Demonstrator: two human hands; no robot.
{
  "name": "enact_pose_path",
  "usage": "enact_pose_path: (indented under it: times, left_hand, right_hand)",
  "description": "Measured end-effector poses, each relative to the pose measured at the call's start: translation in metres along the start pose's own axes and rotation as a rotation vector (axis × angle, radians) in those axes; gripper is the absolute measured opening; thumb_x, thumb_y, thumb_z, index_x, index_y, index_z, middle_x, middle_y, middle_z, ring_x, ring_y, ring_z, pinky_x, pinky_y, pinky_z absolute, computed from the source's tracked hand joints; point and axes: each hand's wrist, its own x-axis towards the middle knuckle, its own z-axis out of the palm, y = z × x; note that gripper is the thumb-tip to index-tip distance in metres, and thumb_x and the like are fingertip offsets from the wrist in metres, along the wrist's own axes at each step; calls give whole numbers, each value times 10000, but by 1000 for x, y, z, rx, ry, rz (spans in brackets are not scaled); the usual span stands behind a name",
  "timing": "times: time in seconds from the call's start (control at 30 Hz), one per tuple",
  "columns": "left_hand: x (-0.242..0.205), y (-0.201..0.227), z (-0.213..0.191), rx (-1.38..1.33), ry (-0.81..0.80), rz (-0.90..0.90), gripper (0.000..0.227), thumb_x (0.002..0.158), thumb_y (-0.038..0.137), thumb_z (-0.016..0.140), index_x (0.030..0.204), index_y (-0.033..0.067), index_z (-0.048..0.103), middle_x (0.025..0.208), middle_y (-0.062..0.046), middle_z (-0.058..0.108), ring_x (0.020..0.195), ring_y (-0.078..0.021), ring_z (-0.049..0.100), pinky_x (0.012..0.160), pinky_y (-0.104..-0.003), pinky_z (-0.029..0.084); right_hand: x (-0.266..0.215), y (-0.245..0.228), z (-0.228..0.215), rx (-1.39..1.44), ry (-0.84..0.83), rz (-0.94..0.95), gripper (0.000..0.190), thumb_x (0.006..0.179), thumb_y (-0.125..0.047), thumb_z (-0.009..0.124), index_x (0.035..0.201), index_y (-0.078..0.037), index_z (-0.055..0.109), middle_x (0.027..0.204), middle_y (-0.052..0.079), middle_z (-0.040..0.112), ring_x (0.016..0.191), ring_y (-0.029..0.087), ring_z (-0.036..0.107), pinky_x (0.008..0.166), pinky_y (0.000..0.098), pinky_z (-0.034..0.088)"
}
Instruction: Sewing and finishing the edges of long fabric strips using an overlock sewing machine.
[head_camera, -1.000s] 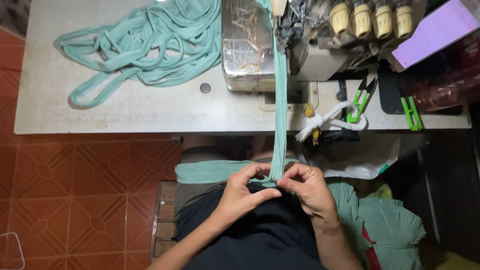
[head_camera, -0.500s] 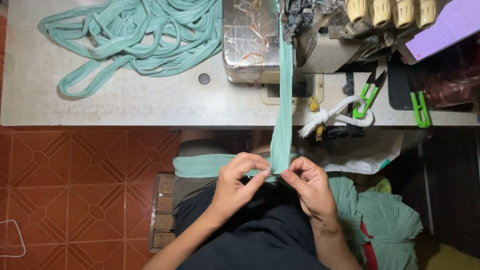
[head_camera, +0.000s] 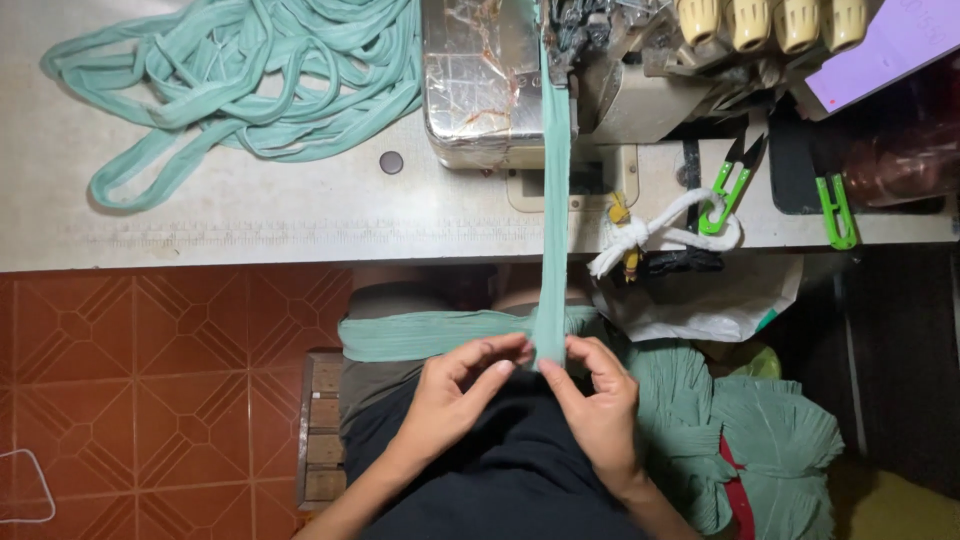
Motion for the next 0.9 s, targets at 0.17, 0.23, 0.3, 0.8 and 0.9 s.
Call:
enact_pose_path:
  times: [0.17,0.23,0.3,0.8,0.9]
  left_hand:
    - [5,-12,4,-122,-30,-130,414,909,141,585,1305,22,571,1257,-103,652,1157,-171,624,1009,-291,494]
    - [7,-16,5,-163,-21,-161,405,901,130,593,1292,22,587,1254,-98,654,1168,-171,617,1018,-293,482]
    - [9,-14,7,-248,-13,-175,411,882,117,623,1278,12,594,1164,-107,692,1083,-174,652,969,-299,526]
    - [10,-32,5,-411,8,-117,693,859,85,654,1459,101,307,1522,-190,354,907,-114,691,853,-271,539]
    - [14,-31,2,-382,-46,-70,660,884,96,625,1453,62,291,1498,-183,382,1428,-168,308,962,-295,487]
  right_hand:
    - [-8,-11,7,-97,-35,-113,92,802,-95,746,856,-87,672,812,3,699,729,106,647,721,233,501]
    - [-12,-4,9,-107,-32,-125,115,794,-104,761,848,-90,661,810,4,697,733,108,655,716,237,505]
    - [-14,2,8,-86,-23,-7,134,762,-116,789,862,-91,704,818,-10,735,738,77,679,716,218,524]
    - [-4,24,14,101,-142,9,148,820,-135,733,948,-62,713,998,32,561,809,111,552,730,234,493]
    - [8,19,6,206,-219,-29,38,798,-104,741,805,-67,741,1143,102,599,1129,208,578,994,303,408]
